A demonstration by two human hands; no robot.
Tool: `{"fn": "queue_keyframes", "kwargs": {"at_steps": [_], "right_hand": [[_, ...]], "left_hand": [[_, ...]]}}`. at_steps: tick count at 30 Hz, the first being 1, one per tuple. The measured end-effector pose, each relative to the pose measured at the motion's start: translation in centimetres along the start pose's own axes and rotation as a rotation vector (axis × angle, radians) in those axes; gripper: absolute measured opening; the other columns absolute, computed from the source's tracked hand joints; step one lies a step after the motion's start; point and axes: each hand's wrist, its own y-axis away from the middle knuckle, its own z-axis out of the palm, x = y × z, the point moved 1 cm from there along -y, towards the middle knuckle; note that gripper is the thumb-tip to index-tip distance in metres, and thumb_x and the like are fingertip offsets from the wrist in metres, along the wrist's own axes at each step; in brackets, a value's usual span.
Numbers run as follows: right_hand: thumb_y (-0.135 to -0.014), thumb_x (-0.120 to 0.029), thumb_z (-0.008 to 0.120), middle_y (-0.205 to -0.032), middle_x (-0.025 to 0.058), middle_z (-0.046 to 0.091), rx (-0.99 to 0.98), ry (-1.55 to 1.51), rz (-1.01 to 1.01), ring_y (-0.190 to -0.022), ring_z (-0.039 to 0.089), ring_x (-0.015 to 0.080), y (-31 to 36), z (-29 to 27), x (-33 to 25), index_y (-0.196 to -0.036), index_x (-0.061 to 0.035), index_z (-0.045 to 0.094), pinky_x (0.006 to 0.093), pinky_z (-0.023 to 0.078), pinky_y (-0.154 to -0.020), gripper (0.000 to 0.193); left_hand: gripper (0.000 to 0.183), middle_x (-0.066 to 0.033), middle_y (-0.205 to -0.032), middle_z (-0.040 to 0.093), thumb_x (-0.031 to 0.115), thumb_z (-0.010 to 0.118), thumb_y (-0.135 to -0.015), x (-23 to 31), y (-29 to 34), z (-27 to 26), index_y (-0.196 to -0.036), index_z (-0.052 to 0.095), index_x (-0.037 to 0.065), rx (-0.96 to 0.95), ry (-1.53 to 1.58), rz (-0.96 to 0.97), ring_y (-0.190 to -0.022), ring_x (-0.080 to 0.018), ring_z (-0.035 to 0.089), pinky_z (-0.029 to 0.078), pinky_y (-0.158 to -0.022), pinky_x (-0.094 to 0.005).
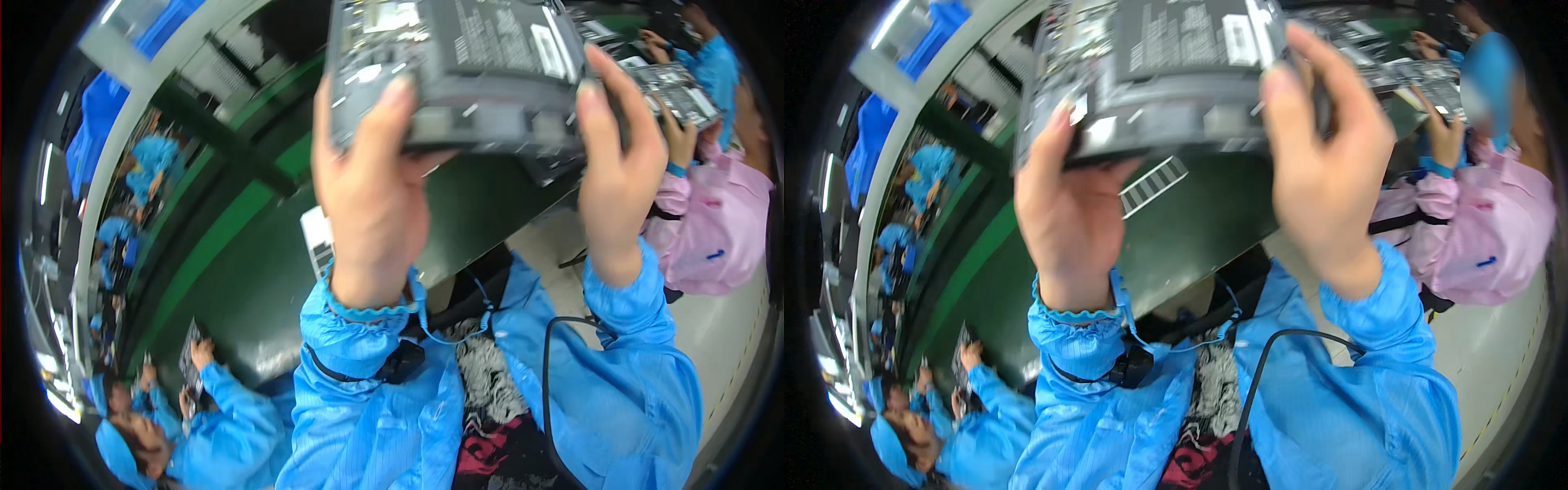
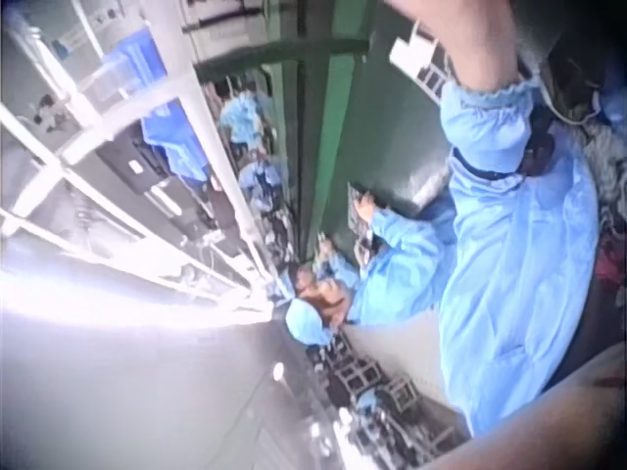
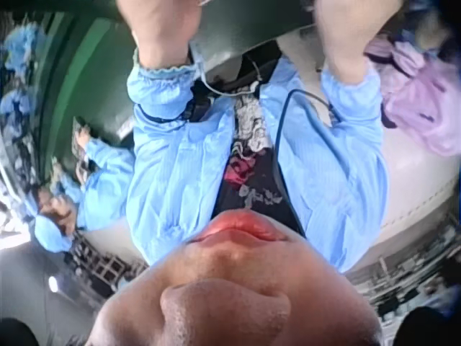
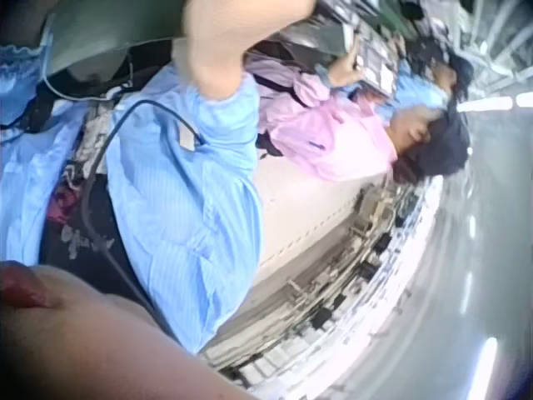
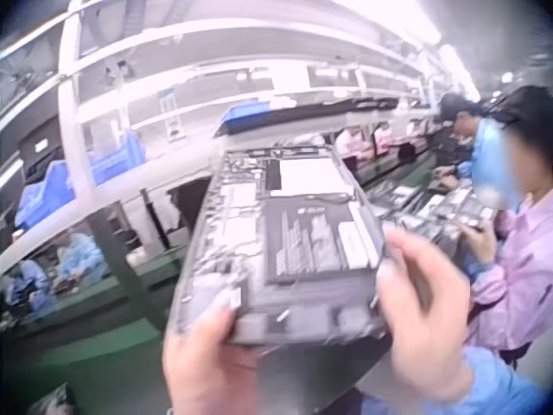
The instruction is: Assemble electronic components by applying adhesive strips and connecting internal wiring.
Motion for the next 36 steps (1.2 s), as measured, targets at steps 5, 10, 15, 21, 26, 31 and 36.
{"fn": "queue_keyframes", "kwargs": {"at_steps": [5,10,15,21,26,31,36], "right_hand": [[-0.094,-0.010,0.055,-0.120,0.0173,0.061,-0.284,-0.207,-0.109,-0.119,0.053,0.0225,6.6,2.3,3.3,-0.124,0.0047,0.050,0.0366,0.034,-0.106,0.034],[-0.096,-0.016,0.058,-0.130,0.0142,0.057,-0.576,-0.340,0.554,-0.122,0.049,0.0173,9.6,7.2,14.0,-0.118,-0.0024,0.054,0.0289,0.036,-0.101,0.027],[-0.094,-0.007,0.057,-0.098,0.0021,0.065,-0.653,-0.312,0.833,-0.078,0.054,0.0045,14.1,5.6,15.7,-0.113,-0.0014,0.063,0.0188,0.045,-0.068,0.021],[-0.094,-0.007,0.058,-0.093,0.0036,0.065,-0.500,-0.239,0.872,-0.072,0.053,0.0045,15.4,4.4,18.8,-0.113,0.0007,0.063,0.0181,0.043,-0.066,0.021],[-0.094,-0.003,0.055,-0.092,0.0051,0.067,-0.606,0.081,0.625,-0.084,0.059,0.0075,14.6,4.7,18.5,-0.110,0.0011,0.063,0.0218,0.046,-0.077,0.018],[-0.093,0.001,0.053,-0.100,0.0083,0.068,-0.573,0.078,0.636,-0.092,0.062,0.0108,15.2,4.7,19.1,-0.110,0.0029,0.060,0.0223,0.046,-0.084,0.019],[-0.100,-0.017,0.051,-0.108,0.0119,0.069,-0.576,0.039,0.625,-0.098,0.061,0.0132,13.7,5.2,19.2,-0.120,0.0008,0.057,0.0262,0.047,-0.085,0.027]], "left_hand": [[0.046,-0.0194,-0.116,0.063,0.010,0.051,-0.078,0.6,5.6,-18.3,-0.120,0.054,-0.009,0.188,0.243,-0.077,-0.103,-0.0319,0.063,0.049,-0.094,-0.0418],[0.064,-0.0244,-0.120,0.060,0.009,0.051,-0.067,-2.6,10.4,-29.1,-0.128,0.047,-0.012,0.276,0.157,-0.299,-0.107,-0.0343,0.061,0.046,-0.099,-0.0401],[0.064,-0.0203,-0.127,0.055,0.011,0.053,-0.078,-4.4,9.1,-25.6,-0.138,0.040,-0.007,0.225,0.064,-0.413,-0.111,-0.0281,0.058,0.046,-0.098,-0.0359],[0.079,-0.0288,-0.148,0.031,0.019,0.064,-0.091,-9.2,12.7,-23.0,-0.145,0.016,-0.013,0.254,-0.668,-0.302,-0.137,-0.0330,0.035,0.032,-0.110,-0.0360],[0.086,-0.0244,-0.153,0.023,0.009,0.072,-0.081,-7.8,14.7,-21.2,-0.148,0.020,-0.003,0.048,-1.188,-0.274,-0.140,-0.0344,0.029,0.033,-0.110,-0.0387],[0.087,-0.0295,-0.151,0.021,0.004,0.076,-0.075,-9.7,15.7,-19.7,-0.146,0.026,-0.004,0.183,-1.246,-0.172,-0.137,-0.0441,0.031,0.037,-0.108,-0.0400],[0.075,-0.0296,-0.150,0.025,0.005,0.073,-0.079,-7.1,14.8,-19.0,-0.143,0.034,-0.002,0.194,-1.260,-0.253,-0.134,-0.0442,0.037,0.039,-0.105,-0.0413]]}}
